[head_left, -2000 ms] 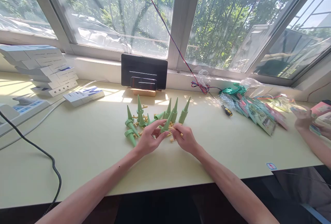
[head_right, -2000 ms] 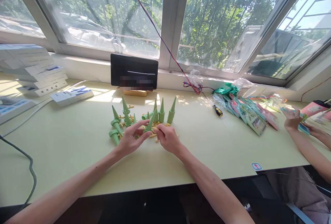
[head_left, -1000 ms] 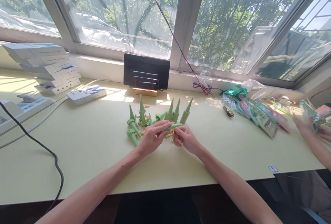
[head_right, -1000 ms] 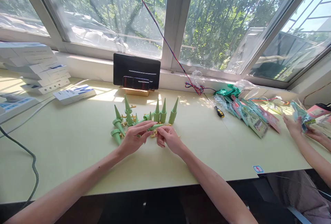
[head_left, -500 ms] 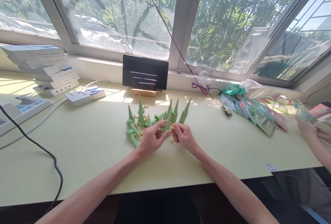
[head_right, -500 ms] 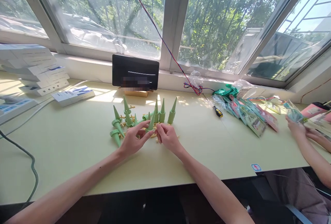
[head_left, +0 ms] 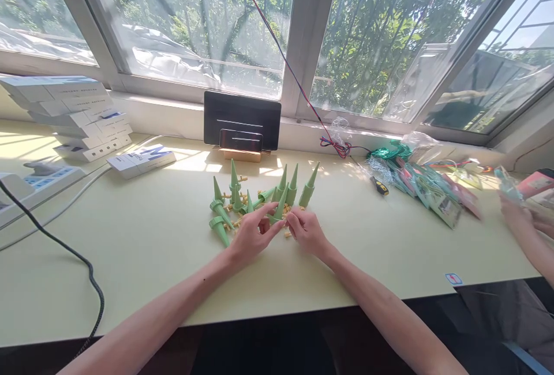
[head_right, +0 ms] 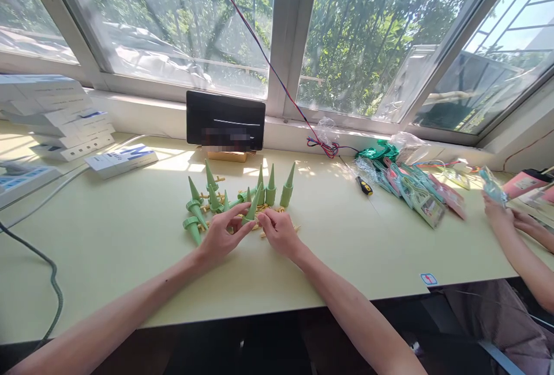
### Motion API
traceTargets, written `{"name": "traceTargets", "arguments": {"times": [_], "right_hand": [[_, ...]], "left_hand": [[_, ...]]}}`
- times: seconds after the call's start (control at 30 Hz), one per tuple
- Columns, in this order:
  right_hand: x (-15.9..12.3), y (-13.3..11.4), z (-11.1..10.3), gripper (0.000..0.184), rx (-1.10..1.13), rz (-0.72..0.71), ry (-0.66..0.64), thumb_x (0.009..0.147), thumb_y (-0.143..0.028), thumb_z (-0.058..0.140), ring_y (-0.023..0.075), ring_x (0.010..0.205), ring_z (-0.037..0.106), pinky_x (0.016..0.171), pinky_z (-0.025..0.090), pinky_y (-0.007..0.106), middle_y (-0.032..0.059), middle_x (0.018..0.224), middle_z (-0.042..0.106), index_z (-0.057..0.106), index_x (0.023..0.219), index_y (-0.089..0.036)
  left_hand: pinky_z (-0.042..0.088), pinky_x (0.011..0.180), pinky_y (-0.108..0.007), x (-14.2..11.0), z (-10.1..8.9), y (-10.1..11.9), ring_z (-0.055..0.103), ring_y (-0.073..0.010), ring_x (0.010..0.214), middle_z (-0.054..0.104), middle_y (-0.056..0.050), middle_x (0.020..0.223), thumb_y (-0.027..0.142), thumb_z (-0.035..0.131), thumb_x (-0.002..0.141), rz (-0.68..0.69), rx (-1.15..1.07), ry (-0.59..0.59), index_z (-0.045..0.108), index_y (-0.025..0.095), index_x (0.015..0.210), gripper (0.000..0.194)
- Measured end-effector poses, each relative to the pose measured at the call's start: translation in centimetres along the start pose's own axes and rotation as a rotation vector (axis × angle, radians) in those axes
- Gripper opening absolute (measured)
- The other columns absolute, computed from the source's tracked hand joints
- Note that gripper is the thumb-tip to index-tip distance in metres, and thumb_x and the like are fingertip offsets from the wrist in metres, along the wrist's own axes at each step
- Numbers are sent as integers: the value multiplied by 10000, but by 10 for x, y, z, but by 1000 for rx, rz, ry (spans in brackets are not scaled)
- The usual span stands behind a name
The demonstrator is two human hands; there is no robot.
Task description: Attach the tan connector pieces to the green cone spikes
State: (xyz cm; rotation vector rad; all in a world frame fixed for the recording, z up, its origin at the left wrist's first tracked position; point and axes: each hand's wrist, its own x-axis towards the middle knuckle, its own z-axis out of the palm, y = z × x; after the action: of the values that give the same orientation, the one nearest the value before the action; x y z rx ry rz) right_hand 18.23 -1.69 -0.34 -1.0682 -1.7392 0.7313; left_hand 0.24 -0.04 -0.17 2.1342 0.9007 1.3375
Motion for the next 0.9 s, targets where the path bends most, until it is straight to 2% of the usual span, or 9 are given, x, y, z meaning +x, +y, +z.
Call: {"name": "traceTargets", "arguments": {"times": [0.33,0.53,0.9], "right_hand": [[-1,1,1,550,22,1,-12,1009,-587,329,126,472,418,537,389,267,-31,474,436,452,622,-216],[-2,-1,1,600,75,60,-4,979,-657,329,127,446,414,481,368,263,-26,446,429,467,599,-213],[0,-2,4,659,368,233,-64,922,-717,407,87,328,331,381,307,255,-45,378,359,428,504,-208]], "left_hand": [[365,451,-194,-3,-1,-5,355,-70,432,409,96,516,337,672,889,74,52,-12,610,171,1252,404],[404,463,-198,-3,-1,-5,388,-74,426,462,82,520,363,669,894,110,81,-9,621,178,1264,417],[440,485,-184,-4,0,-7,435,-65,439,551,57,587,357,657,908,175,101,-7,634,190,1235,367]]}}
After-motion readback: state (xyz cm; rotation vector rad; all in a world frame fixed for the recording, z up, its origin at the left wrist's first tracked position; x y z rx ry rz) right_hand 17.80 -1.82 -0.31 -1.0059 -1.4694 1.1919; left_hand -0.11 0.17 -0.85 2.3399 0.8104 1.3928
